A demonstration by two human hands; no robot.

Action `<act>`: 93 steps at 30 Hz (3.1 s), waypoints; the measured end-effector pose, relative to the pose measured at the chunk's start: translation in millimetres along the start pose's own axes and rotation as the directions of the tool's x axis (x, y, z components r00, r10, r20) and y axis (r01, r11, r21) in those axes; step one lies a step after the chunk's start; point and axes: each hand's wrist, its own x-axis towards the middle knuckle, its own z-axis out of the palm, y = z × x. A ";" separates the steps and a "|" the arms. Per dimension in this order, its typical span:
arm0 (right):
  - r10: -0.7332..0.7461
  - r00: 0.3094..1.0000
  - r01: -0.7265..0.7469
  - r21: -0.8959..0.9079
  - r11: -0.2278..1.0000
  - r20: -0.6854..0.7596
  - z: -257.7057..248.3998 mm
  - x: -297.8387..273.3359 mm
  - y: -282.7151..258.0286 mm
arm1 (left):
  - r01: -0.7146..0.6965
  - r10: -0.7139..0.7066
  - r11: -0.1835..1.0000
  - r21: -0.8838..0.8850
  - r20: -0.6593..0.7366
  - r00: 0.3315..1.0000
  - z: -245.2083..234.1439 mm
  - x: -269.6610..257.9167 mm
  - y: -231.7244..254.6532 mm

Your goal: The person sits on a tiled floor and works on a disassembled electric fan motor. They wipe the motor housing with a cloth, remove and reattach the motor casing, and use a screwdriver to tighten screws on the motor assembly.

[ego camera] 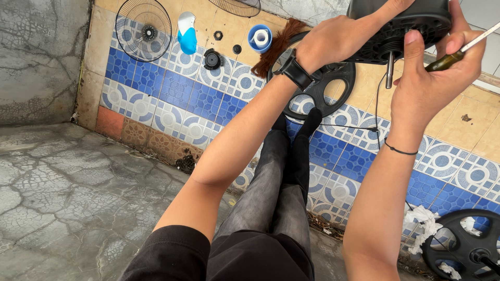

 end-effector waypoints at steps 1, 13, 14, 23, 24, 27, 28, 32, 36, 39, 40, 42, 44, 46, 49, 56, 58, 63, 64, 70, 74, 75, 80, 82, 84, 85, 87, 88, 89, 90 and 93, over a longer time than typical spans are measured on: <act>-0.009 1.000 0.009 -0.013 1.000 -0.001 0.5 0.0 1.5 | 0.013 -0.013 1.000 -0.007 0.020 1.000 1.3 -1.2 -3.8; -0.028 0.996 0.027 -0.012 1.000 -0.088 13.9 4.5 0.5 | 0.006 -0.002 0.999 -0.043 0.100 0.995 9.9 3.7 -42.9; -0.029 0.995 0.030 0.001 1.000 -0.094 15.4 5.3 -0.3 | 0.003 0.001 0.999 -0.046 0.098 0.995 8.8 3.7 -44.2; -0.028 0.984 0.037 0.051 0.998 -0.174 21.2 11.2 -4.3 | 0.097 -0.073 0.977 -0.189 0.134 0.988 8.1 7.1 -53.8; -0.052 0.984 0.059 0.038 0.998 -0.172 21.8 12.5 -4.8 | 0.097 -0.067 0.961 -0.257 0.122 0.990 5.9 5.4 -53.0; -0.080 0.981 0.083 0.009 0.997 -0.174 22.7 14.9 -5.8 | 0.231 -0.205 0.829 -0.509 0.108 0.973 -1.0 12.1 -42.0; -0.065 0.981 0.068 0.007 0.998 -0.184 23.4 15.4 -6.4 | 0.324 -0.292 0.784 -0.529 0.146 0.945 -5.3 13.7 -35.8; -0.038 0.974 0.019 -0.089 0.996 -0.223 27.1 14.6 -9.2 | 0.691 -0.600 0.620 -0.373 0.342 0.723 -38.8 19.5 -13.6; -0.038 0.967 0.004 -0.134 0.991 -0.250 27.1 15.0 -9.1 | 0.749 -0.629 0.533 -0.393 0.408 0.662 -64.2 26.8 5.8; -0.055 0.970 0.034 -0.091 0.995 -0.237 26.2 15.9 -9.4 | 0.773 -0.632 0.531 -0.348 0.445 0.635 -73.3 32.5 16.2; -0.043 0.971 0.028 -0.070 0.997 -0.233 25.7 16.1 -10.2 | 0.776 -0.633 0.536 -0.334 0.449 0.630 -75.4 34.3 19.0; -0.037 0.971 0.024 -0.058 0.998 -0.235 23.2 14.5 -11.5 | 0.782 -0.637 0.538 -0.315 0.456 0.622 -75.5 34.9 24.3; -0.056 0.966 0.039 -0.072 0.997 -0.251 23.8 15.0 -13.3 | 0.785 -0.641 0.538 -0.306 0.456 0.617 -76.7 35.4 28.0; -0.034 0.970 0.015 -0.081 0.997 -0.242 23.5 15.8 -16.1 | 0.790 -0.651 0.536 -0.297 0.450 0.611 -79.5 35.1 29.6; -0.001 0.969 -0.006 -0.029 1.000 -0.246 24.3 12.4 -24.3 | 0.795 -0.661 0.536 -0.283 0.445 0.604 -82.9 34.6 32.4; 0.082 0.991 -0.126 -0.511 0.850 -0.108 3.1 -41.9 -87.2 | 0.799 -0.677 0.538 -0.268 0.427 0.599 -88.2 37.4 37.9; 0.080 0.994 -0.106 -0.484 0.869 -0.073 4.4 -51.0 -102.7 | 0.801 -0.680 0.537 -0.263 0.426 0.596 -89.6 36.5 40.1; 0.093 0.983 -0.146 -0.355 0.923 -0.160 15.5 -50.2 -114.2 | 0.809 -0.687 0.513 -0.286 0.428 0.587 -94.3 40.1 48.9; 0.082 0.982 -0.143 -0.380 0.914 -0.172 16.2 -49.7 -114.4 | 0.802 -0.680 0.523 -0.289 0.425 0.597 -95.8 39.7 51.4; 0.035 0.976 -0.124 -0.420 0.899 -0.213 18.5 -48.5 -111.3 | 0.797 -0.690 0.536 -0.278 0.400 0.604 -107.5 37.0 64.3; 0.062 0.974 -0.153 -0.438 0.886 -0.216 20.0 -44.6 -112.0 | 0.800 -0.686 0.533 -0.277 0.412 0.600 -112.5 40.5 69.1; 0.062 0.973 -0.157 -0.445 0.882 -0.222 20.6 -44.0 -112.1 | 0.797 -0.683 0.538 -0.275 0.413 0.603 -112.4 41.3 69.4; 0.082 0.967 -0.182 -0.431 0.884 -0.240 22.2 -42.3 -110.4 | 0.802 -0.679 0.521 -0.290 0.429 0.596 -107.9 42.2 64.7; 0.018 0.975 -0.122 -0.468 0.875 -0.221 23.1 -42.7 -108.9 | 0.794 -0.670 0.530 -0.297 0.426 0.608 -105.6 41.2 60.2; 0.019 0.975 -0.124 -0.465 0.877 -0.223 23.8 -42.2 -108.0 | 0.775 -0.669 0.553 -0.305 0.392 0.632 -103.0 42.2 57.0; 0.053 0.970 -0.157 -0.444 0.882 -0.237 24.8 -42.1 -108.1 | 0.777 -0.671 0.554 -0.300 0.392 0.630 -102.2 43.6 55.6; 0.095 0.964 -0.197 -0.423 0.885 -0.250 25.3 -41.3 -108.5 | 0.781 -0.677 0.554 -0.289 0.390 0.624 -100.9 45.5 53.9; 0.101 0.963 -0.203 -0.424 0.883 -0.250 25.3 -40.9 -108.9 | 0.774 -0.679 0.555 -0.304 0.371 0.633 -99.2 44.8 54.4; 0.108 0.962 -0.209 -0.424 0.881 -0.250 25.6 -40.6 -109.4 | 0.768 -0.683 0.555 -0.319 0.352 0.640 -97.6 43.2 55.2; 0.094 0.965 -0.192 -0.412 0.891 -0.247 26.0 -40.4 -110.0 | 0.762 -0.686 0.556 -0.333 0.333 0.646 -96.9 42.3 55.7; 0.085 0.965 -0.180 -0.391 0.902 -0.249 27.2 -39.6 -112.3 | 0.768 -0.687 0.562 -0.308 0.344 0.641 -97.1 42.5 56.6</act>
